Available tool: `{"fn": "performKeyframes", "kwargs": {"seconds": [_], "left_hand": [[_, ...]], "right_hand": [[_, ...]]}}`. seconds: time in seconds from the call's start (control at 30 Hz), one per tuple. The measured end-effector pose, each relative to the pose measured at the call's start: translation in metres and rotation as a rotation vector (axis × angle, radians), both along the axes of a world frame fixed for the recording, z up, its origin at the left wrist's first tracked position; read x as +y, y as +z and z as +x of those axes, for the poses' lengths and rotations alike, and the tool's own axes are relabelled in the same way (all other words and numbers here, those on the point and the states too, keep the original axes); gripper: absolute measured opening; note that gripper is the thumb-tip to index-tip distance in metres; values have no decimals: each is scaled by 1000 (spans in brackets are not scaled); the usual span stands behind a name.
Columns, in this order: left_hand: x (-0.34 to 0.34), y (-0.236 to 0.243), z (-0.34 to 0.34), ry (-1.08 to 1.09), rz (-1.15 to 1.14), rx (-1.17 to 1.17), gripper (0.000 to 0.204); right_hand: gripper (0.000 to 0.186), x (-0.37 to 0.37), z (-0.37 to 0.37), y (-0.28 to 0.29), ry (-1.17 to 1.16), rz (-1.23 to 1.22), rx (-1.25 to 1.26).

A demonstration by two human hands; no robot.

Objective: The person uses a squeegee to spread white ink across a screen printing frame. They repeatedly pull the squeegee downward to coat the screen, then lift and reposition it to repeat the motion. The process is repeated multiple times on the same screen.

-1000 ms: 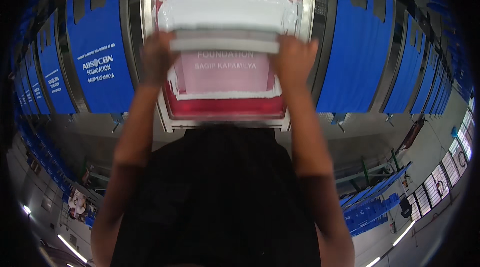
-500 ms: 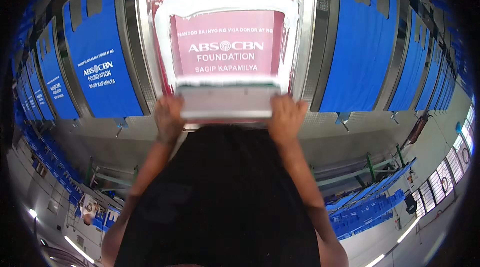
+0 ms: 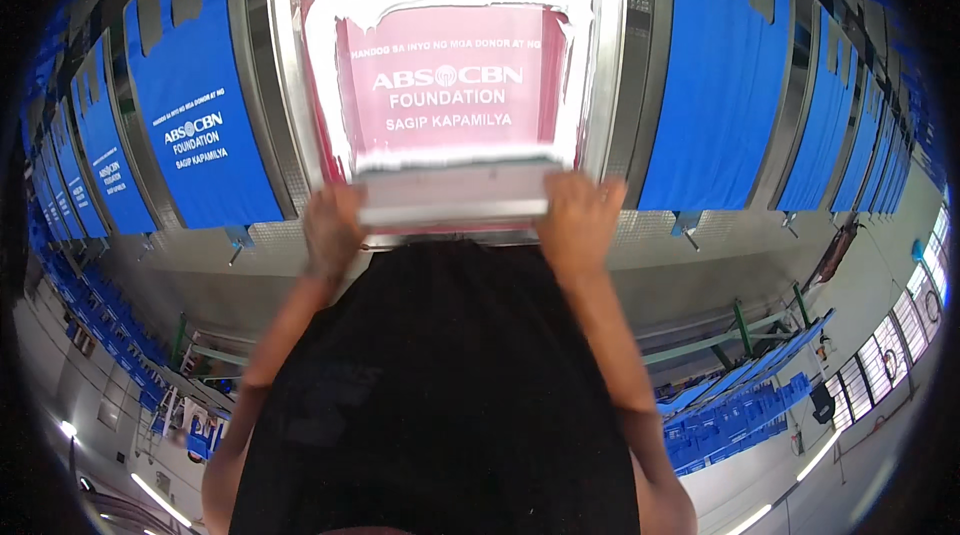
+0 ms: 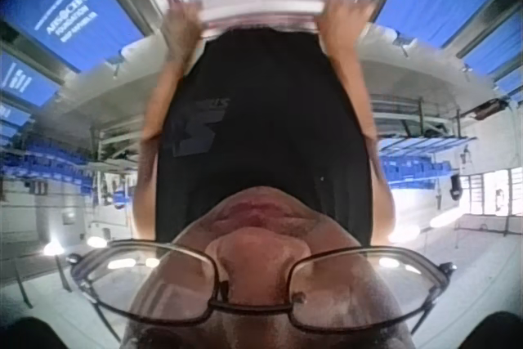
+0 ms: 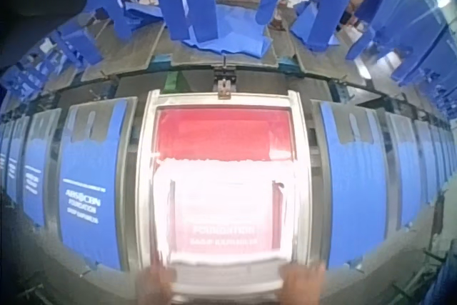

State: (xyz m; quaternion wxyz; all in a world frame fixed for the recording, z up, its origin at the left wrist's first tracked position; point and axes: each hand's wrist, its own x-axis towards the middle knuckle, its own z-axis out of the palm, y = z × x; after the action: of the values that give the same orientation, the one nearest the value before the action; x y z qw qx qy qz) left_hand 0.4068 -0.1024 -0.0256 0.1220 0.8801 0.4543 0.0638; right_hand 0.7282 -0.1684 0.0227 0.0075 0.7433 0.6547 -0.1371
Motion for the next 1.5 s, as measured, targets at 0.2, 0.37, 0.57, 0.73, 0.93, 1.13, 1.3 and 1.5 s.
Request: {"fn": "performKeyframes", "kwargs": {"seconds": [0.2, 0.37, 0.57, 0.73, 0.93, 1.13, 1.3, 1.5], "left_hand": [[50, -15, 19, 49, 55, -89, 32], [205, 17, 75, 108, -169, -2, 36], [284, 24, 73, -53, -244, 107, 64], [297, 46, 78, 7, -360, 97, 71], [182, 50, 50, 176, 242, -236, 57], [-39, 18, 25, 43, -1514, 50, 42], [-137, -6, 48, 670, -1455, -511, 44], [-170, -27, 41, 708, -1475, -702, 36]], "right_hand": [[27, 43, 15, -41, 24, 265, -7], [38, 192, 47, -13, -73, -77, -154], [47, 252, 72, 20, 17, -190, -58], [51, 272, 75, 22, -27, -235, -35], [38, 217, 65, 15, 109, -123, -38], [46, 196, 68, -11, 425, -119, 173], [41, 255, 63, 4, 351, 79, 157], [43, 288, 35, 1, 502, -171, 191]]}}
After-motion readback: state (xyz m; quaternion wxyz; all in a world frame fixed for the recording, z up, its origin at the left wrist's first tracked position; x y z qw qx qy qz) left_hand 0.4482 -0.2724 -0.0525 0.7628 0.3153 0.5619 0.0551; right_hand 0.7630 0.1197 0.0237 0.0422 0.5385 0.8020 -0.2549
